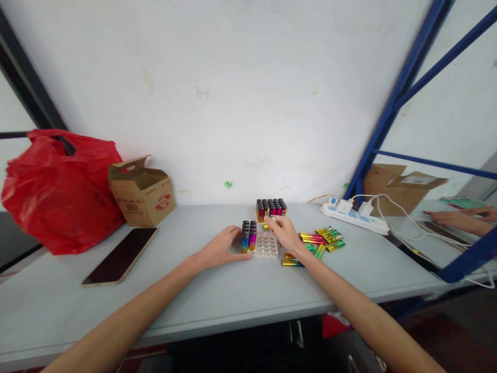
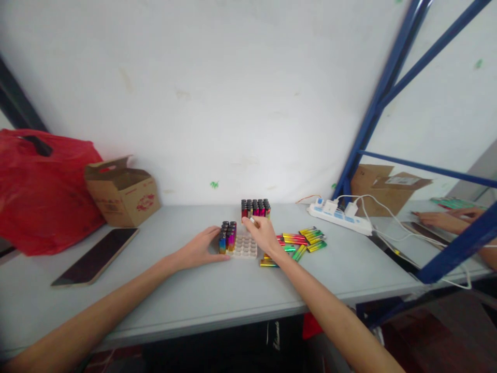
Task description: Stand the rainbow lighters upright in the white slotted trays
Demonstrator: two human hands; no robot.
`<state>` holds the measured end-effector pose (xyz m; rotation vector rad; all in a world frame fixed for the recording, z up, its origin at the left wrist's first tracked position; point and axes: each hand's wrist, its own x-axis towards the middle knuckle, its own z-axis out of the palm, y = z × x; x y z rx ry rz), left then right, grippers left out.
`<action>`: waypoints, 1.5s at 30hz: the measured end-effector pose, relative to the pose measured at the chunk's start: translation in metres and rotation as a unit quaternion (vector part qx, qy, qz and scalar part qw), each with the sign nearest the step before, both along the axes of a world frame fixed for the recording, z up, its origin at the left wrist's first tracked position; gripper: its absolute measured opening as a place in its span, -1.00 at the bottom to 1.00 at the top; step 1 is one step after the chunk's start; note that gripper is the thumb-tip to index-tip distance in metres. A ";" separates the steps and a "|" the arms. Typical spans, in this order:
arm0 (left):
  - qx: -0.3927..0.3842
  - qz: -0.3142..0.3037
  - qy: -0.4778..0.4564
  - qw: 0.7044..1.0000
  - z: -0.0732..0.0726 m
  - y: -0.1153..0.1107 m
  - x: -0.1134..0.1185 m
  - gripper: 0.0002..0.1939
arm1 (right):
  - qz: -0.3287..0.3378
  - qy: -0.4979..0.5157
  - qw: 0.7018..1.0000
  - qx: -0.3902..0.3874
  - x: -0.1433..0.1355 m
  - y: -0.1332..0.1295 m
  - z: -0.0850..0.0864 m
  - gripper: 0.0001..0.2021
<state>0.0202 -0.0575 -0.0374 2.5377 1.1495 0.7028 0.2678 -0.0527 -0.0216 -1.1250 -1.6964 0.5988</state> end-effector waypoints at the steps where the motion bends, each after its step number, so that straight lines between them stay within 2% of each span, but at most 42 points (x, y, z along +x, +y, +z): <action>1: 0.001 -0.001 -0.001 1.000 0.000 0.000 0.000 -0.25 | -0.017 -0.014 1.000 0.008 -0.001 0.000 -0.001 -0.52; 7: -0.003 -0.003 0.002 1.000 0.000 0.000 0.001 -0.27 | -0.037 -0.044 0.998 0.038 0.002 -0.007 0.001 -0.61; 9: -0.004 -0.006 -0.002 1.000 0.001 0.000 0.001 -0.27 | -0.016 -0.053 0.998 0.037 0.005 -0.011 0.004 -0.59; 13: -0.002 -0.005 -0.003 1.000 0.002 -0.001 0.002 -0.28 | 0.068 -0.100 0.992 0.024 0.011 -0.019 0.013 -0.61; 18: -0.007 -0.012 -0.008 1.000 0.004 -0.002 0.002 -0.29 | 0.104 -0.237 0.959 0.115 0.013 -0.023 0.019 -0.56; 23: -0.006 -0.011 0.003 1.000 0.003 -0.001 0.001 -0.25 | 0.116 -0.240 0.961 0.075 0.006 -0.025 0.015 -0.52; 26: -0.002 -0.008 0.006 1.000 0.002 -0.001 0.001 -0.25 | 0.139 -0.224 0.963 0.056 0.004 -0.026 0.012 -0.57; 29: -0.002 -0.009 -0.001 1.000 0.003 -0.001 0.002 -0.28 | 0.168 -0.251 0.951 0.060 0.001 -0.027 0.009 -0.65; 32: -0.003 -0.017 -0.013 1.000 0.005 -0.002 0.002 -0.31 | 0.154 -0.308 0.934 0.091 -0.004 -0.026 0.004 -0.69; 35: -0.004 -0.023 -0.015 1.000 0.005 -0.002 0.002 -0.34 | 0.116 -0.361 0.920 0.103 -0.011 -0.025 0.001 -0.63; 37: -0.006 -0.021 -0.010 1.000 0.003 -0.002 0.001 -0.33 | 0.121 -0.362 0.919 0.093 -0.010 -0.025 0.004 -0.58; 40: -0.004 -0.011 -0.010 1.000 0.000 0.000 0.001 -0.27 | 0.137 -0.316 0.936 0.077 0.007 -0.022 0.014 -0.55; 43: -0.003 -0.006 -0.017 1.000 -0.002 0.002 0.000 -0.23 | 0.094 -0.280 0.952 0.075 0.043 -0.012 0.025 -0.57; 45: -0.007 -0.009 -0.013 1.000 0.000 0.002 -0.001 -0.23 | 0.081 -0.294 0.949 0.073 0.068 -0.001 0.028 -0.66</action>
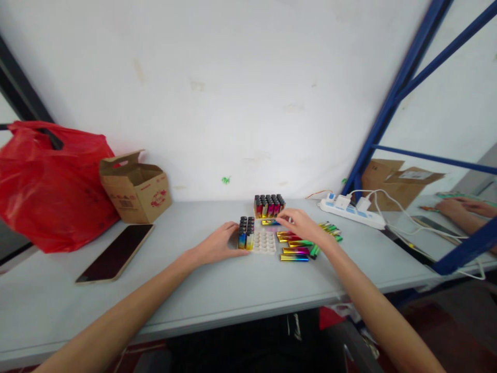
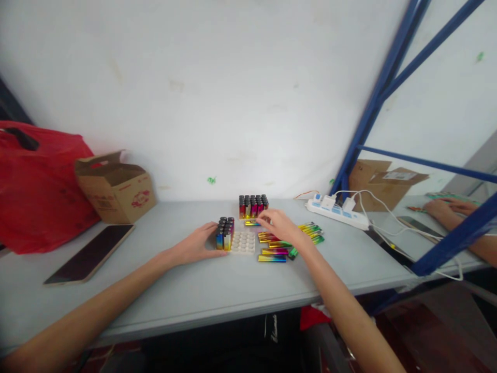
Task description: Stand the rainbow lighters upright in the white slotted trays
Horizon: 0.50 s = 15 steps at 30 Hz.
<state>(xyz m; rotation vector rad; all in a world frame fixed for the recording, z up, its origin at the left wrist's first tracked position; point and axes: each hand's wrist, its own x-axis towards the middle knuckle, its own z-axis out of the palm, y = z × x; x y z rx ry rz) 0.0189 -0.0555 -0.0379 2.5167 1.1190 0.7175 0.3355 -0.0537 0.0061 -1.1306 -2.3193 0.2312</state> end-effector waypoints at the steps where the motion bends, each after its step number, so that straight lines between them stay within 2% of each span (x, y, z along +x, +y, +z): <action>1: -0.002 -0.001 0.005 1.000 0.001 0.000 0.000 -0.23 | -0.002 -0.014 1.000 0.000 0.009 0.007 0.000 -0.70; 4: -0.007 -0.005 0.029 1.000 0.007 -0.001 -0.002 -0.24 | 0.003 -0.041 0.999 -0.007 0.020 0.027 -0.006 -0.77; 7: -0.010 -0.015 0.045 0.999 0.012 -0.002 -0.005 -0.28 | -0.003 -0.074 0.997 -0.011 0.014 0.041 -0.017 -0.84; 15: -0.008 -0.016 0.034 0.999 0.014 -0.005 -0.007 -0.23 | -0.025 -0.120 0.992 0.040 0.012 0.039 -0.040 -0.86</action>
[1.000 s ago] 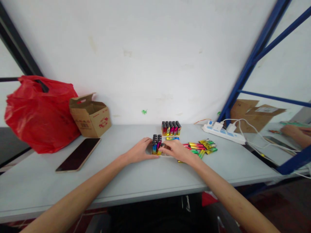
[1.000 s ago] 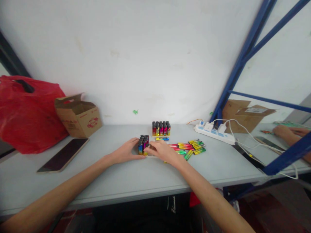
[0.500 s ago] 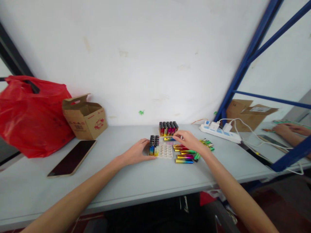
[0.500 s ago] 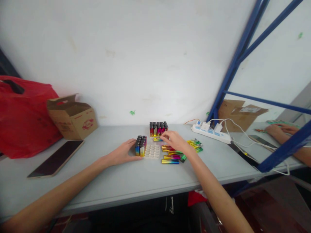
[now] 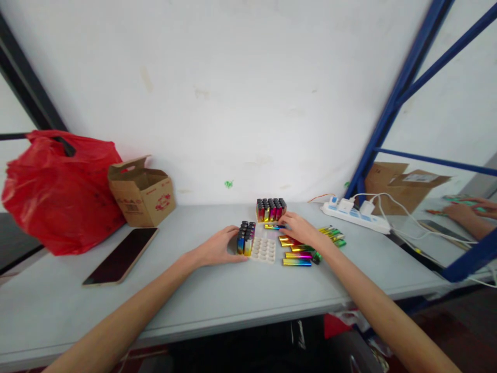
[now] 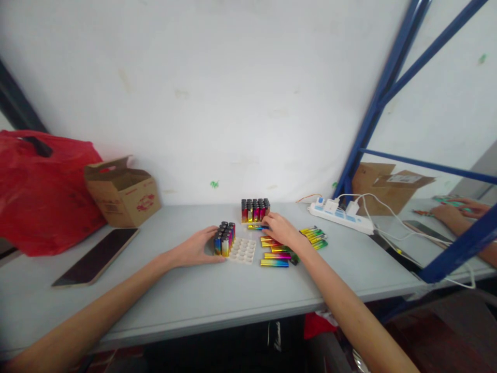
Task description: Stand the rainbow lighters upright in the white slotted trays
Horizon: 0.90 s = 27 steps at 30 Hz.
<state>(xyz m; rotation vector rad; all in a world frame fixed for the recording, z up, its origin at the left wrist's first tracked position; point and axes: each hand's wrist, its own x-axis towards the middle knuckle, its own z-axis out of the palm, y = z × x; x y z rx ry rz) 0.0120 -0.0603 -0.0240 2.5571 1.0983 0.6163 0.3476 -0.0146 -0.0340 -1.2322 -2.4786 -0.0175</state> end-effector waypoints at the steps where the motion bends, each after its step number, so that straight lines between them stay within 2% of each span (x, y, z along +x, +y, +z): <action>1: -0.001 0.006 -0.005 1.000 -0.001 0.000 0.001 -0.22 | 0.000 0.004 1.000 -0.004 0.001 -0.001 -0.002 -0.86; 4: -0.006 0.032 -0.006 0.999 -0.005 -0.001 0.005 -0.17 | 0.000 0.037 0.999 -0.025 0.003 -0.004 -0.003 -0.88; 7: -0.014 0.044 -0.007 0.999 -0.007 -0.001 0.007 -0.17 | 0.007 0.128 0.991 -0.049 0.004 -0.004 -0.002 -0.87; 10: -0.019 0.036 -0.009 0.999 -0.006 -0.001 0.007 -0.18 | 0.015 0.285 0.953 -0.099 0.003 -0.003 0.000 -0.77; 13: -0.020 0.031 -0.012 0.999 -0.004 -0.001 0.007 -0.18 | -0.005 0.443 0.881 -0.167 -0.001 -0.002 0.005 -0.66; 15: -0.020 0.029 -0.020 0.999 -0.004 0.000 0.006 -0.19 | -0.012 0.537 0.816 -0.215 -0.007 -0.004 0.010 -0.61; 18: -0.018 0.027 -0.033 0.999 -0.005 0.000 0.006 -0.21 | 0.027 0.637 0.714 -0.290 -0.022 -0.010 0.022 -0.60; 20: -0.017 0.025 -0.035 0.999 -0.006 0.000 0.006 -0.21 | 0.054 0.660 0.679 -0.317 -0.034 -0.014 0.031 -0.61; 22: -0.016 0.026 -0.035 0.999 -0.007 0.001 0.007 -0.21 | 0.072 0.655 0.679 -0.323 -0.044 -0.016 0.036 -0.60; 27: -0.006 0.023 -0.037 0.999 -0.008 0.001 0.007 -0.25 | 0.086 0.565 0.738 -0.358 -0.058 -0.018 0.033 -0.60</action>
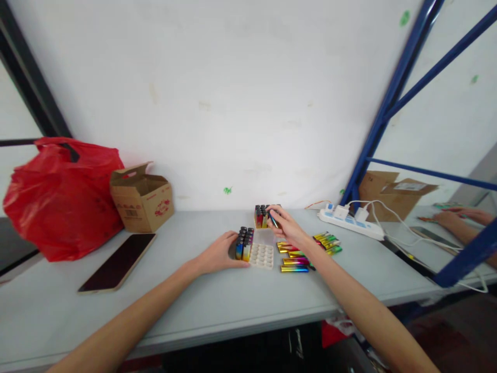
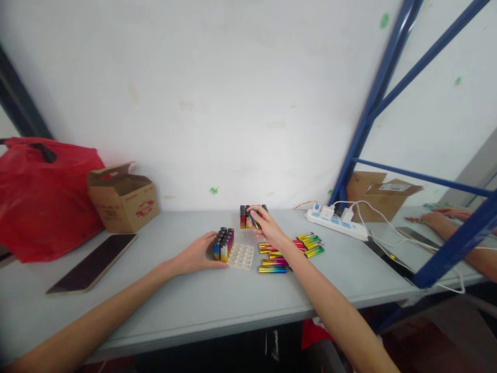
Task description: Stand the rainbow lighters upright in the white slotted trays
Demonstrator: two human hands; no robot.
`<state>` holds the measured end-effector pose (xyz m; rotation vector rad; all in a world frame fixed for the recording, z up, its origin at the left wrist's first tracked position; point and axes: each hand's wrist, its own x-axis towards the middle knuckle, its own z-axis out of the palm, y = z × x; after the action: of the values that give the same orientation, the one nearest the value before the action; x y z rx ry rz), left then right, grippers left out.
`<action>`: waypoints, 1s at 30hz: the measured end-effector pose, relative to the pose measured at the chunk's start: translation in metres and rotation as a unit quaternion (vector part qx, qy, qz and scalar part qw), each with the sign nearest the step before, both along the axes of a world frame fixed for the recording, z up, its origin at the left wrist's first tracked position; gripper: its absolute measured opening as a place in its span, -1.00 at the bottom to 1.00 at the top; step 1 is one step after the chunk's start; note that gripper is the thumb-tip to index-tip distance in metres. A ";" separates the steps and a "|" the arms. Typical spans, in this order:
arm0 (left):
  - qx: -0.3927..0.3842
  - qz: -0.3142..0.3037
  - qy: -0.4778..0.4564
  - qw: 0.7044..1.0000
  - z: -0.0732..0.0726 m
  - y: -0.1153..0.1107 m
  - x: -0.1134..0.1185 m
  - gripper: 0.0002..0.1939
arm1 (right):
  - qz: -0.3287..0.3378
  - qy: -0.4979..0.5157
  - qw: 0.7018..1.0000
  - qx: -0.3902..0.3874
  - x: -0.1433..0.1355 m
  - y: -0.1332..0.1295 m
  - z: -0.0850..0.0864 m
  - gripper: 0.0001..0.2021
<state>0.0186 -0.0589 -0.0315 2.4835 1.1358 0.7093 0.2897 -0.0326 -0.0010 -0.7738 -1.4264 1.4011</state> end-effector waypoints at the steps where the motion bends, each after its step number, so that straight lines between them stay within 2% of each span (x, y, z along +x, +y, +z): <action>1: 0.001 -0.001 0.002 1.000 0.000 0.000 0.000 -0.25 | -0.002 -0.031 1.000 0.003 -0.001 0.000 -0.003 -0.59; 4: 0.000 -0.003 0.011 1.000 0.000 0.000 -0.001 -0.25 | -0.062 -0.118 0.988 0.076 -0.003 -0.001 -0.010 -0.60; 8: 0.005 -0.003 0.012 1.000 0.000 0.000 -0.001 -0.25 | -0.189 -0.222 0.932 0.216 -0.006 -0.003 -0.015 -0.55; 10: 0.005 0.002 0.011 1.000 0.001 0.000 -0.001 -0.23 | -0.229 -0.262 0.909 0.230 -0.007 -0.003 -0.016 -0.52; 12: 0.005 0.004 0.012 1.000 0.001 0.000 0.000 -0.20 | -0.248 -0.278 0.899 0.232 -0.008 -0.003 -0.018 -0.54; 18: -0.007 -0.005 0.009 1.000 0.001 0.001 -0.001 -0.17 | -0.242 -0.290 0.890 0.256 -0.004 -0.006 -0.019 -0.60; 21: -0.009 0.001 0.006 1.000 0.001 0.001 -0.001 -0.17 | -0.186 -0.277 0.913 0.235 -0.004 -0.012 -0.016 -0.55; 23: -0.007 0.001 0.010 1.000 0.001 0.001 0.000 -0.18 | -0.137 -0.271 0.919 0.250 -0.005 -0.015 -0.013 -0.51; 26: -0.006 -0.008 0.014 1.000 0.002 0.001 0.000 -0.17 | -0.115 -0.314 0.892 0.304 -0.009 -0.018 -0.011 -0.46; 28: -0.007 -0.011 0.015 1.000 0.002 0.001 0.000 -0.18 | -0.111 -0.351 0.878 0.305 -0.011 -0.019 -0.012 -0.46; 30: -0.007 -0.009 0.021 1.000 0.003 0.001 0.000 -0.18 | -0.105 -0.364 0.880 0.287 -0.012 -0.018 -0.014 -0.47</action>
<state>0.0185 -0.0584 -0.0286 2.5040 1.1266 0.6448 0.2777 -0.0508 -0.0148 -1.0619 -2.1140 0.4426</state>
